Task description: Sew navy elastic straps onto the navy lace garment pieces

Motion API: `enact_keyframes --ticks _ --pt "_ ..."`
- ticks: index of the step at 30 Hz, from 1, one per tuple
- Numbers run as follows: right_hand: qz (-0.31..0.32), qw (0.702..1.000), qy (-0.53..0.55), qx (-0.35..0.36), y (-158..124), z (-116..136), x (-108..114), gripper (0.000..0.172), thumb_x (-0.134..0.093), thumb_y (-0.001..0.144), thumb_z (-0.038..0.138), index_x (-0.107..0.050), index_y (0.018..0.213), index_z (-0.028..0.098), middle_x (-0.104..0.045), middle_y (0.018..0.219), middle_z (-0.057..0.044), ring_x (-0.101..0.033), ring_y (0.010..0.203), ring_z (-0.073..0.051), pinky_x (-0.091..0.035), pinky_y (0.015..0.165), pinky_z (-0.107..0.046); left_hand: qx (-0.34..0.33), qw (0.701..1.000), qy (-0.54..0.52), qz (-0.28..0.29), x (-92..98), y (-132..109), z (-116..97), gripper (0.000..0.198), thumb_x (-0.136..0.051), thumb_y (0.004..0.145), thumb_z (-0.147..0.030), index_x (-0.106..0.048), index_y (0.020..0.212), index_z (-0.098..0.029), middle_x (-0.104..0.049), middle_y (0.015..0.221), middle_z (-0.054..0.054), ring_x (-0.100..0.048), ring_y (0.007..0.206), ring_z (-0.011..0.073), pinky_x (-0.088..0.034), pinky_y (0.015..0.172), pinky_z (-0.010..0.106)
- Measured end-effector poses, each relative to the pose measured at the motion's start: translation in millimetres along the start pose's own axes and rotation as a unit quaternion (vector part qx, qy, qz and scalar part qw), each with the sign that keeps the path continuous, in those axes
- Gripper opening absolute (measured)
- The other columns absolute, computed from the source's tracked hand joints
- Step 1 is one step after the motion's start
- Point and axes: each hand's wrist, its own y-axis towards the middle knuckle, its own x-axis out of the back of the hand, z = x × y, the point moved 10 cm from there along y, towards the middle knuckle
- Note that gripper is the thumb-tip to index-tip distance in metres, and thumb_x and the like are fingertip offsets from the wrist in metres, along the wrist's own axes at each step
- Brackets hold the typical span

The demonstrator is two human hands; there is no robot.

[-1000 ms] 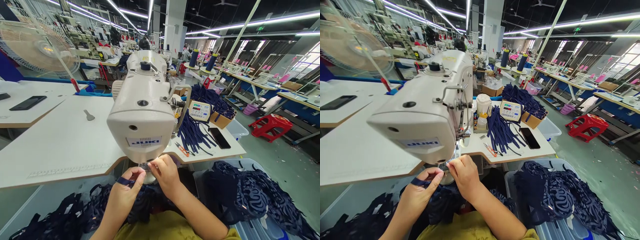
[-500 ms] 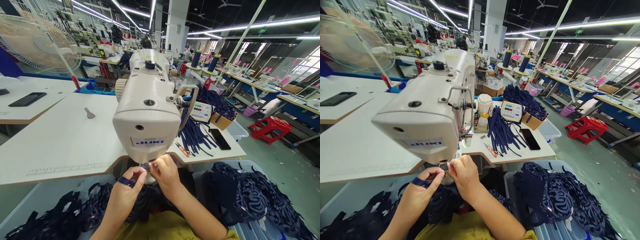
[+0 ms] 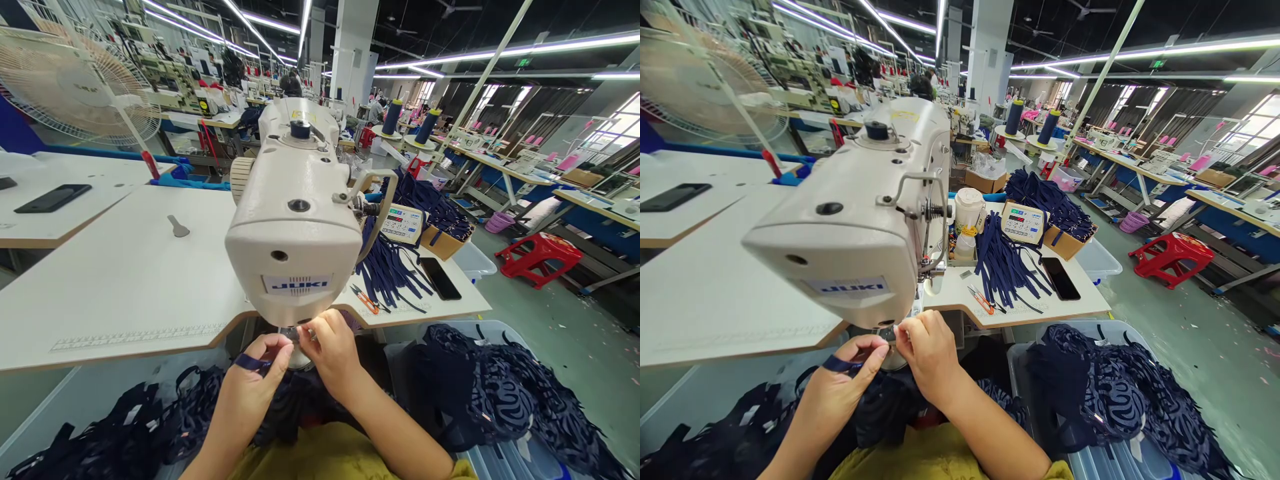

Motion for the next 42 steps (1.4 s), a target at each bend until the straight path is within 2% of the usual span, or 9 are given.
enact_keyframes --ticks 9,14,19,25,29,34,42 --pt "-0.002 1.0 -0.001 0.005 2.3 3.0 1.7 0.017 -0.049 0.095 0.024 -0.057 0.081 0.019 -0.056 0.074 -0.002 -0.051 0.07 -0.016 -0.042 0.063 -0.027 -0.01 1.0 0.006 -0.006 -0.9 -1.1 1.5 0.03 -0.057 0.077 -0.051 -0.064 0.083 -0.023 -0.07 0.078 -0.001 -0.066 0.07 0.0149 -0.053 0.067 0.022" --pt "-0.008 1.0 -0.007 0.003 3.2 1.8 1.2 0.018 -0.049 0.095 0.024 -0.057 0.08 0.019 -0.056 0.073 -0.002 -0.05 0.069 -0.016 -0.041 0.062 -0.027 -0.035 0.999 0.022 -0.021 -1.0 1.9 1.5 0.033 -0.053 0.081 -0.051 -0.062 0.097 -0.023 -0.069 0.086 0.0 -0.066 0.075 0.015 -0.052 0.072 0.024" --pt "-0.014 1.0 -0.015 0.003 1.7 1.5 1.8 0.017 -0.048 0.096 0.025 -0.057 0.083 0.019 -0.057 0.075 -0.003 -0.051 0.069 -0.015 -0.042 0.063 -0.027 -0.078 0.996 0.045 0.014 -6.8 10.9 -12.4 0.028 -0.05 0.084 -0.048 -0.064 0.083 -0.024 -0.066 0.077 -0.002 -0.064 0.073 0.014 -0.05 0.07 0.022" --pt "-0.02 1.0 -0.02 0.007 0.1 3.7 3.4 0.017 -0.048 0.096 0.024 -0.057 0.083 0.019 -0.056 0.074 -0.002 -0.051 0.068 -0.015 -0.042 0.063 -0.026 -0.093 0.993 0.064 0.04 -10.9 14.6 -19.3 0.027 -0.048 0.087 -0.045 -0.063 0.079 -0.024 -0.065 0.073 -0.003 -0.062 0.066 0.0113 -0.046 0.062 0.02" --pt "-0.023 0.999 -0.025 0.011 1.5 4.1 4.0 0.016 -0.049 0.095 0.023 -0.057 0.082 0.018 -0.056 0.074 -0.003 -0.051 0.068 -0.015 -0.041 0.063 -0.026 -0.098 0.992 0.07 0.035 -10.9 14.0 -18.7 0.027 -0.048 0.087 -0.044 -0.063 0.08 -0.023 -0.065 0.075 -0.002 -0.064 0.072 0.0125 -0.048 0.064 0.02" --pt "-0.013 0.999 -0.03 0.008 -0.7 3.2 1.0 0.016 -0.049 0.095 0.024 -0.058 0.084 0.018 -0.057 0.076 -0.003 -0.051 0.069 -0.016 -0.041 0.063 -0.027 -0.116 0.991 0.065 0.016 -9.0 11.5 -20.2 0.027 -0.048 0.087 -0.044 -0.066 0.091 -0.025 -0.069 0.088 0.0 -0.067 0.085 0.0136 -0.051 0.071 0.019" --pt "-0.001 0.999 -0.035 -0.005 -1.4 1.9 1.0 0.018 -0.047 0.096 0.025 -0.059 0.085 0.018 -0.057 0.078 -0.004 -0.052 0.07 -0.016 -0.043 0.063 -0.027 -0.148 0.986 0.071 -0.01 -4.1 8.1 -22.8 0.023 -0.05 0.087 -0.041 -0.068 0.095 -0.028 -0.071 0.097 -0.002 -0.067 0.086 0.0118 -0.051 0.077 0.018"
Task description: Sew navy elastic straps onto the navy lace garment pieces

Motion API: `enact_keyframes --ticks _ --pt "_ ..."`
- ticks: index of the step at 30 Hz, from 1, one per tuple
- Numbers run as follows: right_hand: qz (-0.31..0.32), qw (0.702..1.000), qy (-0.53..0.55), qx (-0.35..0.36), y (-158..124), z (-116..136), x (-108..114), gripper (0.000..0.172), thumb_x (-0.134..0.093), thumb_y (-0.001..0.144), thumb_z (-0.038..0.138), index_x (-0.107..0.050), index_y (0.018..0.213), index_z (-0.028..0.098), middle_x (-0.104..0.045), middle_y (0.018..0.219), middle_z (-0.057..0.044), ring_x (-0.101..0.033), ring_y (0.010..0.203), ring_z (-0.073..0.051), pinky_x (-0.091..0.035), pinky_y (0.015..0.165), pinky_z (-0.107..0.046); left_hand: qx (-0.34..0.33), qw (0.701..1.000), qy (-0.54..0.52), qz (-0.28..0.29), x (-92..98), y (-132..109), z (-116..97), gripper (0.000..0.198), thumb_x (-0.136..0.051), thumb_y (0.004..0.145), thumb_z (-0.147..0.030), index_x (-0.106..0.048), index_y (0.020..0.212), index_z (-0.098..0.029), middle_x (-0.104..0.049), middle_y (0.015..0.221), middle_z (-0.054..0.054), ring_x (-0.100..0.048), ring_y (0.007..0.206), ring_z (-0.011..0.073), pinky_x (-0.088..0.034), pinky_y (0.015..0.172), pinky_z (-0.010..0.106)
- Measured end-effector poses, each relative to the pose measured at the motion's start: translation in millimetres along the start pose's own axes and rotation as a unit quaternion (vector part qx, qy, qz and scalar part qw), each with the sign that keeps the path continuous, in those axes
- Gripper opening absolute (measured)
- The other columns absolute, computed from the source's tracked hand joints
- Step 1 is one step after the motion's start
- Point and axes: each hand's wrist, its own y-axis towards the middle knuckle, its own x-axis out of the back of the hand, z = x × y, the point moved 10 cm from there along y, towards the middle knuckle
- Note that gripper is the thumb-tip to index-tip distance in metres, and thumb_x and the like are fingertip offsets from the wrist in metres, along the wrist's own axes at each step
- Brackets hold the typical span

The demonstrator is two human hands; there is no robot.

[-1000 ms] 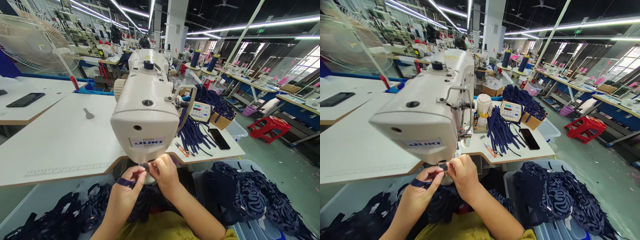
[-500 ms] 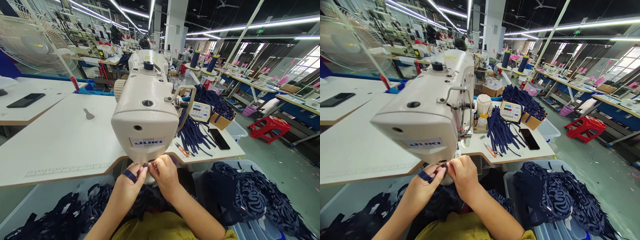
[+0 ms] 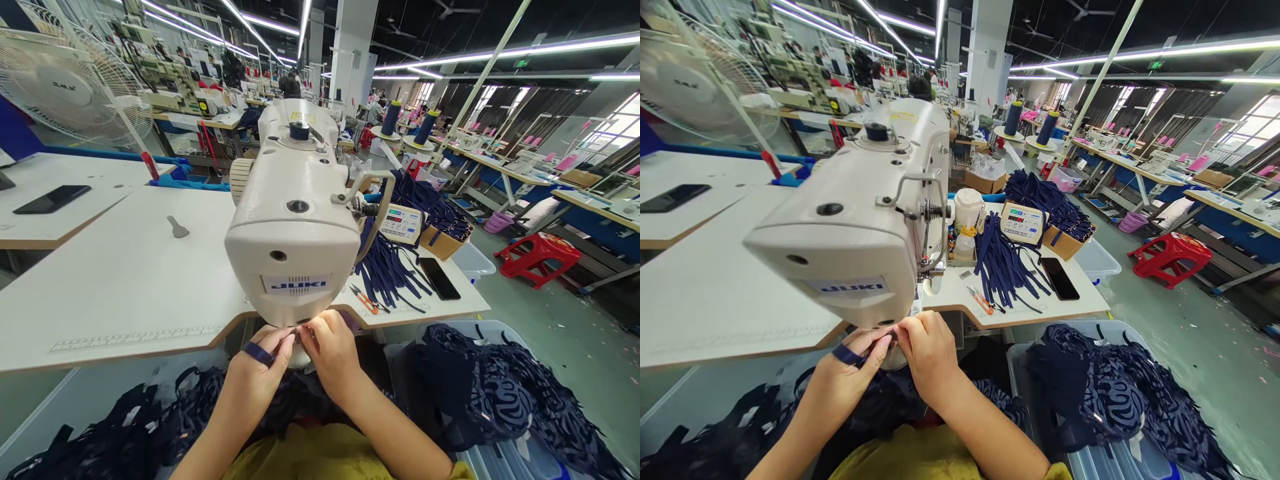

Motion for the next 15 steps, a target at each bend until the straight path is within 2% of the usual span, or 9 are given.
enact_keyframes --ticks 5,9,15 --pt "0.008 1.0 -0.003 -0.005 0.4 -2.0 -0.4 0.018 -0.047 0.097 0.027 -0.058 0.086 0.019 -0.057 0.08 -0.004 -0.054 0.071 -0.016 -0.045 0.064 -0.027 -0.004 1.0 0.018 -0.011 2.4 0.4 -5.4 0.025 -0.049 0.088 -0.042 -0.067 0.094 -0.026 -0.071 0.094 -0.001 -0.067 0.084 0.0126 -0.051 0.074 0.02" --pt "0.001 1.0 0.001 0.003 2.0 -0.1 1.6 0.018 -0.045 0.098 0.028 -0.057 0.089 0.018 -0.058 0.081 -0.004 -0.055 0.071 -0.016 -0.046 0.064 -0.027 -0.001 0.999 0.04 -0.01 1.2 2.8 -6.1 0.025 -0.048 0.088 -0.041 -0.064 0.083 -0.023 -0.068 0.073 -0.002 -0.064 0.064 0.0117 -0.05 0.06 0.02" --pt "-0.004 1.0 0.003 0.005 3.3 2.5 2.7 0.019 -0.042 0.099 0.029 -0.053 0.088 0.019 -0.059 0.077 -0.003 -0.056 0.071 -0.017 -0.046 0.062 -0.028 -0.02 0.998 0.063 0.008 -1.5 6.7 -8.0 0.029 -0.044 0.09 -0.042 -0.065 0.081 -0.024 -0.07 0.078 -0.002 -0.065 0.067 0.0119 -0.049 0.06 0.019"
